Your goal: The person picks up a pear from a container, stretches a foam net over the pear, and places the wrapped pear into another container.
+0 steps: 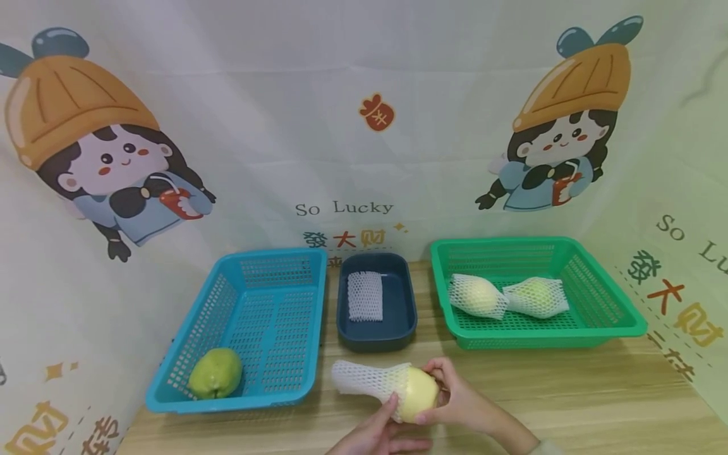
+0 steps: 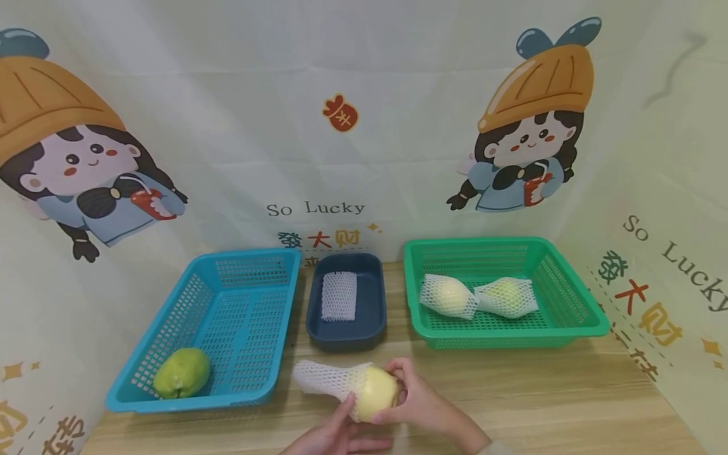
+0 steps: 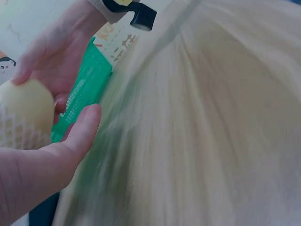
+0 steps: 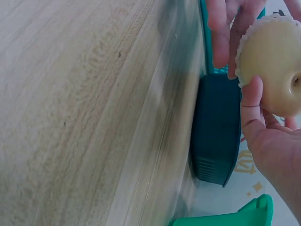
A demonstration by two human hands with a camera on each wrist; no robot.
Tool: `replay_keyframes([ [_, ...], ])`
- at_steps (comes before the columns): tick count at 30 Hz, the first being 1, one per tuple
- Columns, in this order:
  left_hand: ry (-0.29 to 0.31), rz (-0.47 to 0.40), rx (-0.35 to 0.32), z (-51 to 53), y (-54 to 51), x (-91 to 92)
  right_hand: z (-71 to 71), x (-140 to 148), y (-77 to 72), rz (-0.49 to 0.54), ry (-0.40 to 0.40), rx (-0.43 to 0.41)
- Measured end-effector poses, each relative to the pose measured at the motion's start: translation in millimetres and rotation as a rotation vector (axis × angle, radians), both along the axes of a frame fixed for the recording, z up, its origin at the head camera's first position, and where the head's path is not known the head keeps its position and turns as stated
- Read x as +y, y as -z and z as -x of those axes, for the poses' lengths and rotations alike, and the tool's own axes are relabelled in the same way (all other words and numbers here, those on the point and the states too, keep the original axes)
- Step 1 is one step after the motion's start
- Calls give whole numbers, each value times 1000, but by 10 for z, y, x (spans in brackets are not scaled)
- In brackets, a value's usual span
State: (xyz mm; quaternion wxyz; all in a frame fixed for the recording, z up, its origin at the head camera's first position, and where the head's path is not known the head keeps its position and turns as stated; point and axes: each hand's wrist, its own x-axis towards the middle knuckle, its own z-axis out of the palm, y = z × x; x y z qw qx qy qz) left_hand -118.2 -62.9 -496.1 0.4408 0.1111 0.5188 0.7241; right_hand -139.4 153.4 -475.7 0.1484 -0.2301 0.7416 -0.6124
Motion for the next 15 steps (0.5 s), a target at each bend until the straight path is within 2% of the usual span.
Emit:
replay_keyframes([
  [3, 14, 40, 12, 3, -42, -73, -3, 23, -14, -1, -12, -24],
  [5, -22, 77, 16, 1, -68, -136, -3, 48, -29, -6, -20, -57],
  [7, -119, 114, 32, -6, -83, -205, -1, 82, -50, -14, -26, -104],
  [9, -242, 156, 85, 3, -91, -264, 8, 125, -72, -2, -43, -135],
  [12, -398, 221, 191, 28, -85, -334, 31, 203, -107, 35, -89, -151],
  [15, -506, 260, 301, 61, -78, -367, 51, 289, -135, 71, -143, -155],
])
